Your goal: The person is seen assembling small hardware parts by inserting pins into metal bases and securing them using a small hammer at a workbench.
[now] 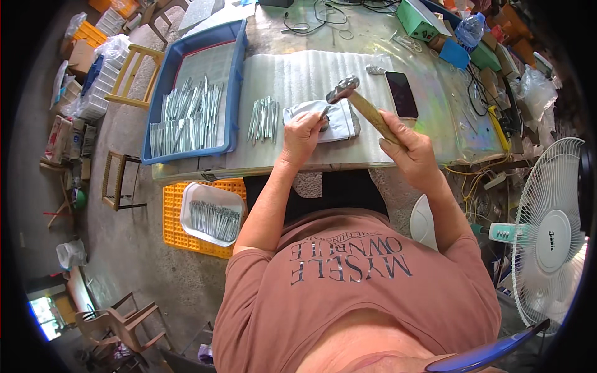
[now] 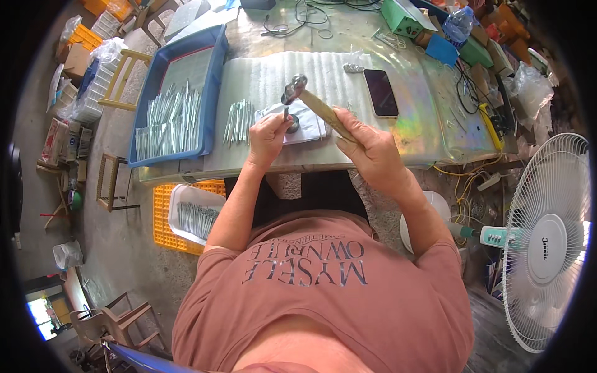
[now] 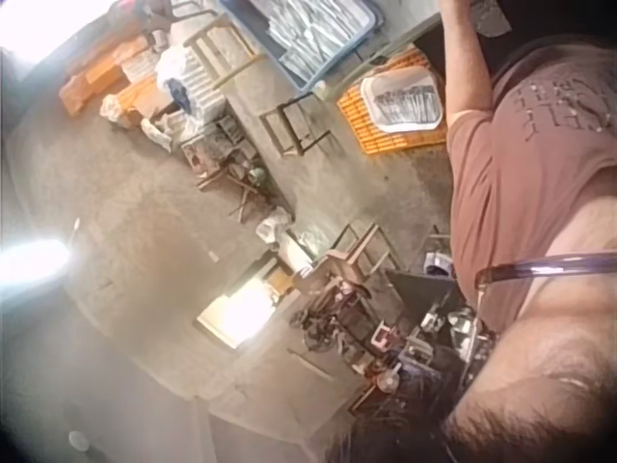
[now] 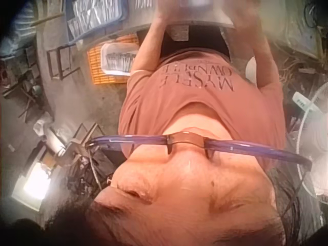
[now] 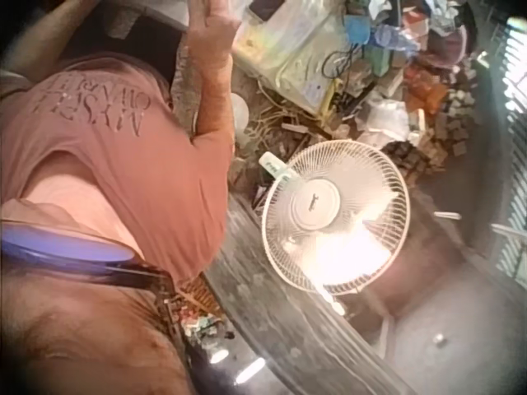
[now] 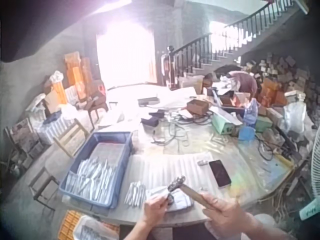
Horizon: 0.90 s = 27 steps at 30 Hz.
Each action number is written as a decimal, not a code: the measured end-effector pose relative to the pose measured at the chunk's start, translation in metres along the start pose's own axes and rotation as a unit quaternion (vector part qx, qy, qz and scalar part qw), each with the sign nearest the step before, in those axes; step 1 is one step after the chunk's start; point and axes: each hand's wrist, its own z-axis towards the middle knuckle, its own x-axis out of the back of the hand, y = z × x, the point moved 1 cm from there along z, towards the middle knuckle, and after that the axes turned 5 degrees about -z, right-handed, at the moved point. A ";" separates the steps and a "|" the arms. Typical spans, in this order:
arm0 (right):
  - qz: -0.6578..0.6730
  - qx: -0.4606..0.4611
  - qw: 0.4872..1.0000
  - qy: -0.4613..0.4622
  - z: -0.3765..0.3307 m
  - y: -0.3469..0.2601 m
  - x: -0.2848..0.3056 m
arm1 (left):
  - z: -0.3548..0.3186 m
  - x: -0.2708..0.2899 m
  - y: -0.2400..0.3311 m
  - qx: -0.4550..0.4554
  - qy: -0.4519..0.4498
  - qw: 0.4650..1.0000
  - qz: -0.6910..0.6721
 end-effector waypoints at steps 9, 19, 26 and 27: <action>-0.036 0.037 0.995 0.090 0.015 -0.069 0.043 | -0.003 0.002 -0.001 0.001 0.011 1.000 0.002; -0.154 0.052 0.987 -0.009 0.022 -0.054 0.040 | -0.003 -0.002 0.000 -0.026 0.025 0.999 -0.008; -0.121 0.022 0.989 0.084 0.018 -0.088 0.055 | -0.003 0.000 0.002 -0.017 0.027 1.000 0.001; -0.135 0.010 0.990 0.032 0.018 -0.068 0.043 | -0.004 0.000 0.001 -0.015 0.027 0.999 0.004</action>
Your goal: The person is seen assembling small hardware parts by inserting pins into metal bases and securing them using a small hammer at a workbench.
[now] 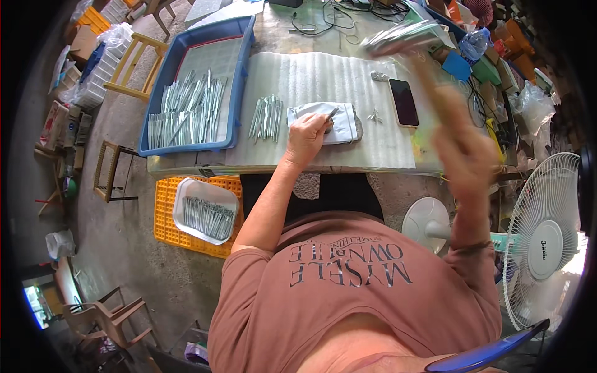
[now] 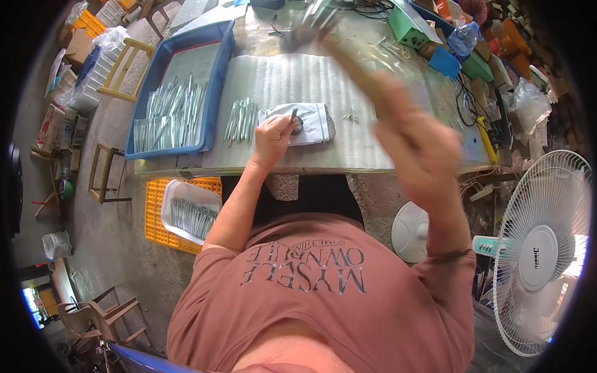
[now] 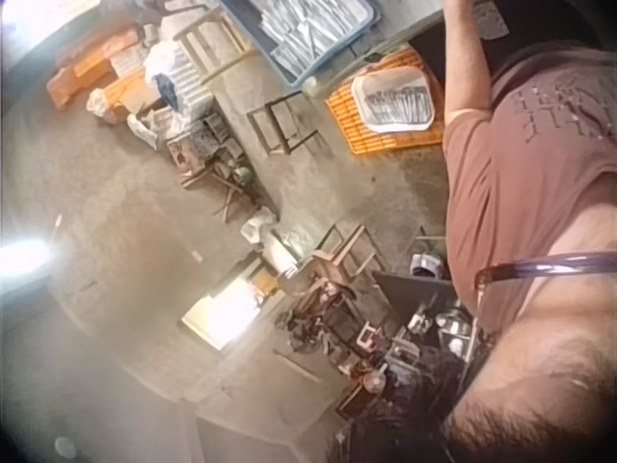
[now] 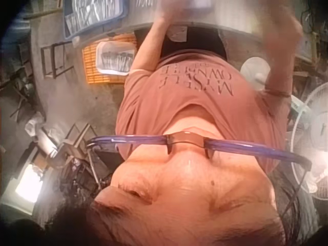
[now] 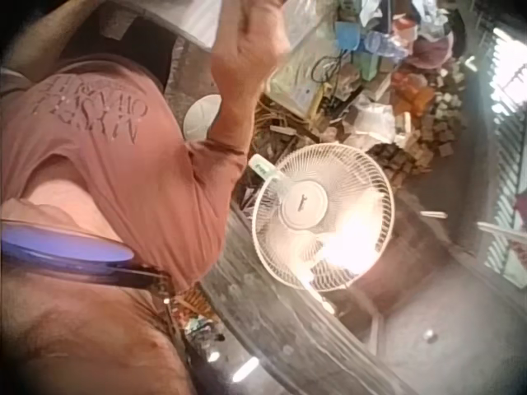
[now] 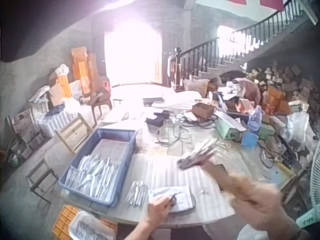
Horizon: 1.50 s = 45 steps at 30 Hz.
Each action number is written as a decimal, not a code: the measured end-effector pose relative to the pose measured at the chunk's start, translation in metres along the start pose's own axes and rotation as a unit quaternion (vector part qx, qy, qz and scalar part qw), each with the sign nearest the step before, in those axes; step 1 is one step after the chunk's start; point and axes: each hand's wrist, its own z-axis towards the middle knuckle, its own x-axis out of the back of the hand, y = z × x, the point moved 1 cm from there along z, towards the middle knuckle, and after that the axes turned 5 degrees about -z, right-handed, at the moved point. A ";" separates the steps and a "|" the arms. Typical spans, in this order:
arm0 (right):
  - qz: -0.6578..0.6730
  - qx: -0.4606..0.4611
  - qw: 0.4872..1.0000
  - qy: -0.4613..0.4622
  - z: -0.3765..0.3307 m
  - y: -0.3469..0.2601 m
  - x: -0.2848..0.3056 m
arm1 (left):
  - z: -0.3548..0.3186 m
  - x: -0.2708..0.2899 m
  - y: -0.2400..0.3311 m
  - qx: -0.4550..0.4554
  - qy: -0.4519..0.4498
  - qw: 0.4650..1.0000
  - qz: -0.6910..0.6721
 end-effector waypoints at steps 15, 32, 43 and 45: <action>-0.005 0.057 0.998 0.022 0.015 -0.004 0.010 | 0.003 0.000 -0.001 -0.012 0.004 1.000 0.000; 0.047 0.035 0.997 0.047 0.011 -0.016 0.022 | 0.001 -0.001 -0.002 -0.009 0.006 1.000 0.008; 0.020 0.023 0.996 -0.082 0.001 0.029 -0.024 | 0.003 0.002 0.003 -0.008 -0.013 1.000 0.017; 0.044 0.007 0.997 -0.055 0.000 0.029 -0.024 | 0.003 0.001 0.004 -0.004 -0.016 1.000 0.015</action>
